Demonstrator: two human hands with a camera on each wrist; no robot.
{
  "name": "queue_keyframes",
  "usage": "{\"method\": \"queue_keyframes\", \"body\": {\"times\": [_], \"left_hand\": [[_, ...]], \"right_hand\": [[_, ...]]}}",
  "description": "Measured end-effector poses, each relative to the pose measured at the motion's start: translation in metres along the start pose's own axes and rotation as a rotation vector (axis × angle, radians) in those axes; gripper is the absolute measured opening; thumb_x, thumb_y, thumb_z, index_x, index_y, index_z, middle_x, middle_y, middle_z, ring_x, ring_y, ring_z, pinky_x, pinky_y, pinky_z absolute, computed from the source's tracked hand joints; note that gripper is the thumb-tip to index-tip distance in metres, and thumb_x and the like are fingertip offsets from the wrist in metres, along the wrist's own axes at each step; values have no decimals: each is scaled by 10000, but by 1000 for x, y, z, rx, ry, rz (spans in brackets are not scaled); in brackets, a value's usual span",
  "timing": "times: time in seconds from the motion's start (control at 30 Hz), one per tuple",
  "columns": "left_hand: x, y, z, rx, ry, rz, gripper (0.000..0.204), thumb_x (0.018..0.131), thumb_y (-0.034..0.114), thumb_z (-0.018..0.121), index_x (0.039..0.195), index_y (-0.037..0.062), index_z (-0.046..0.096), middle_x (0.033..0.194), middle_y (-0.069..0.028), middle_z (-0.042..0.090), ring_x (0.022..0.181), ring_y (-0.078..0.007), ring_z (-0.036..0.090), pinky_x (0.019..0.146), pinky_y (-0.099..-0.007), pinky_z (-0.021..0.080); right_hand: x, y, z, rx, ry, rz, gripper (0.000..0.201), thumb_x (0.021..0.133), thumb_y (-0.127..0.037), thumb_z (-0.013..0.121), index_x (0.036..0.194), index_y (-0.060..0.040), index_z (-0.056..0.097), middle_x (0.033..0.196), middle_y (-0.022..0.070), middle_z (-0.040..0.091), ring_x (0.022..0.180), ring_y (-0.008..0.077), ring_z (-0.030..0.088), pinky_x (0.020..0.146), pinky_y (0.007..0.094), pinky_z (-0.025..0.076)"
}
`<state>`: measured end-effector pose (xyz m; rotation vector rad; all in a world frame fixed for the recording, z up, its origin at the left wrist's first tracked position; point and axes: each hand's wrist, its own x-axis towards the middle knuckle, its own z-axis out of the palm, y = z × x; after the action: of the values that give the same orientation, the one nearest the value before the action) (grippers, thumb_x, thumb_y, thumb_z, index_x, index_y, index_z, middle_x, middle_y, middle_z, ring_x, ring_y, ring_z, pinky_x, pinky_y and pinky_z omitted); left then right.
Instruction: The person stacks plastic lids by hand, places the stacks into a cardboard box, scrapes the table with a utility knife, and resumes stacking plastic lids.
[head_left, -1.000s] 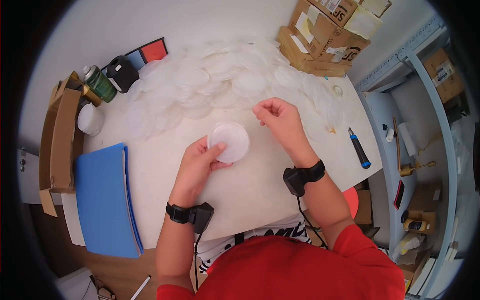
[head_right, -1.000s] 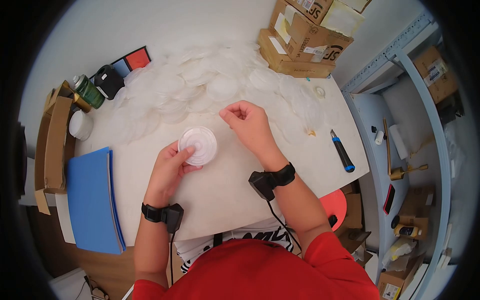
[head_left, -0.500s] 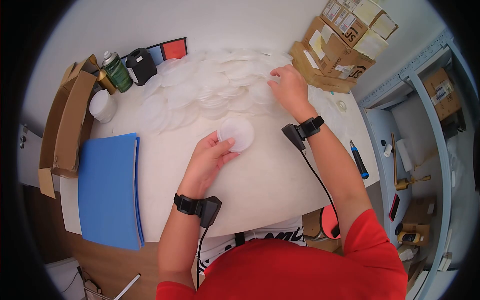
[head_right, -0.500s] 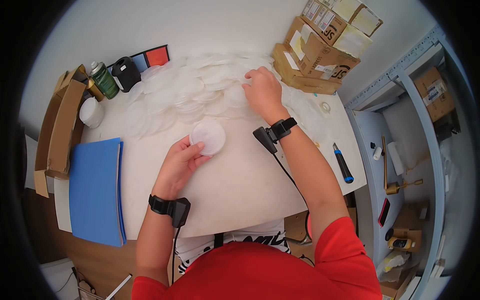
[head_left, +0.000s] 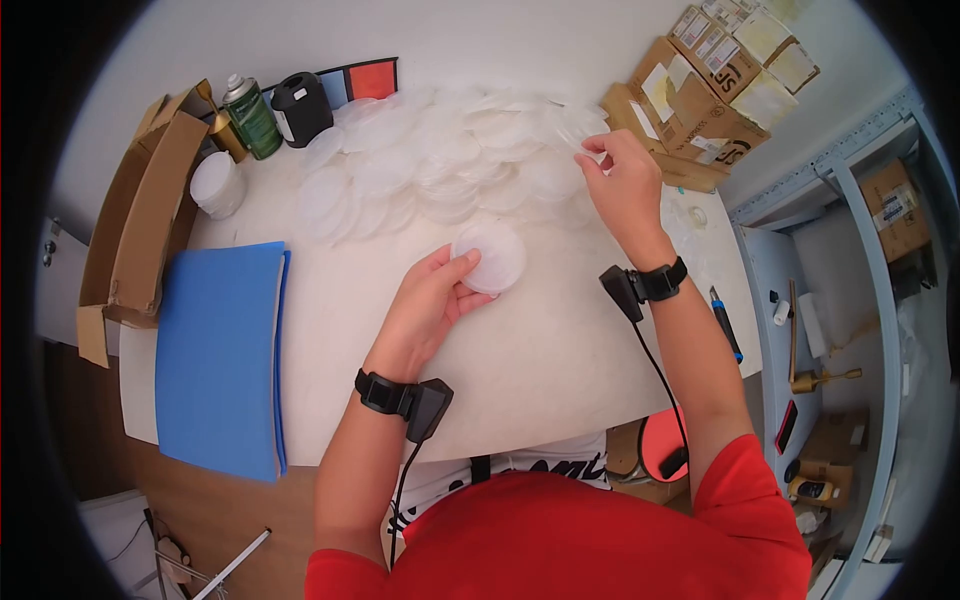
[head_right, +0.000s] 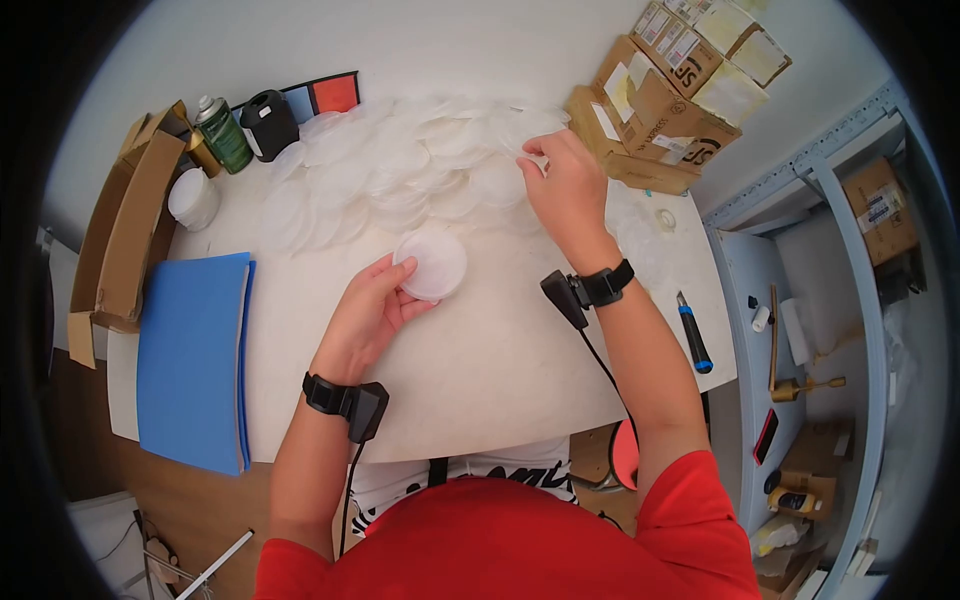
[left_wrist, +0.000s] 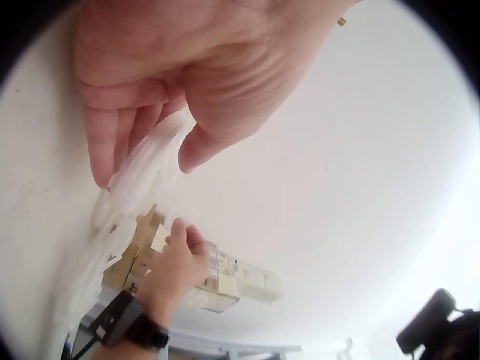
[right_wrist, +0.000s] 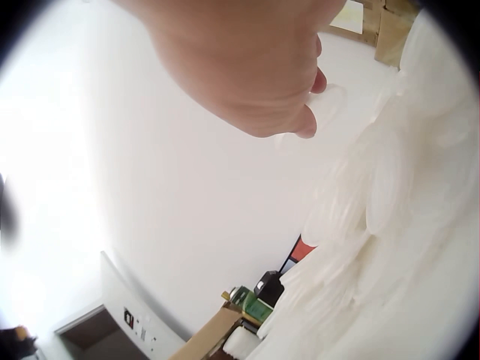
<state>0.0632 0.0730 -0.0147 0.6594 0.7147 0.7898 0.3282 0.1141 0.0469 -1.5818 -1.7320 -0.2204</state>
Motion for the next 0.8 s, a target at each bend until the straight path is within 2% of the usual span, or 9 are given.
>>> {"method": "queue_keyframes", "body": {"times": [0.07,0.13,0.17,0.23,0.27,0.33,0.5,0.57,0.8], "left_hand": [[1,0,0,-61,-8,-14,388,1085,282,527,1326,-19,572,1225,-129,699,1051,-197,717,888,-322,614],[0,2,4,-89,-10,-19,433,1096,342,485,1324,-15,573,1234,-132,697,1056,-206,717,887,-332,613],[0,2,5,-114,-16,-21,484,1107,403,442,1322,-11,573,1243,-136,696,1062,-215,718,887,-341,612],[1,0,5,-93,-40,-19,535,1108,448,406,1326,-12,570,1248,-138,696,1068,-216,717,891,-349,610],[1,-1,5,-69,-68,-11,587,1110,494,369,1330,-13,567,1253,-139,695,1073,-218,717,895,-356,609],[2,-2,4,-74,-105,-30,624,1105,526,347,1328,-13,569,1232,-135,704,1062,-214,719,878,-359,611],[2,-3,-1,2,-207,-64,722,1088,613,294,1311,-5,595,1147,-109,734,998,-194,725,788,-354,607],[-1,-2,2,15,-195,-80,727,1086,624,293,1254,1,630,1080,-89,736,873,-157,697,709,-298,568],[0,-4,1,71,-196,-87,739,1073,655,309,1208,19,660,1011,-43,726,819,-122,651,655,-263,513]], "right_hand": [[-20,-19,-12,48,-7,-43,137,815,-53,779,933,-57,709,933,79,683,811,283,649,711,376,515],[-43,-33,-17,123,-37,-299,156,781,-6,778,897,-54,685,911,69,667,765,264,628,666,376,494],[-52,-38,-18,125,-44,-296,156,781,-6,778,897,-54,685,911,69,667,765,264,628,666,376,494],[-68,-44,-20,133,-68,-520,193,738,18,776,884,-49,670,896,66,655,755,260,626,654,377,495],[-74,-46,-21,137,-73,-516,193,738,18,776,884,-49,670,896,66,655,755,260,626,654,377,495],[-82,-49,-23,156,-86,-618,208,709,22,756,888,-39,669,900,76,649,767,262,636,652,367,500],[-96,-47,-27,173,-115,-713,223,691,3,726,906,-22,675,936,101,655,781,273,642,659,363,507],[-100,-48,-29,180,-132,-728,221,693,-4,717,910,-17,676,945,106,656,783,274,643,659,363,507],[-104,-49,-35,170,-171,-738,235,691,-13,715,924,-16,684,961,106,655,786,271,631,665,367,490]]}}
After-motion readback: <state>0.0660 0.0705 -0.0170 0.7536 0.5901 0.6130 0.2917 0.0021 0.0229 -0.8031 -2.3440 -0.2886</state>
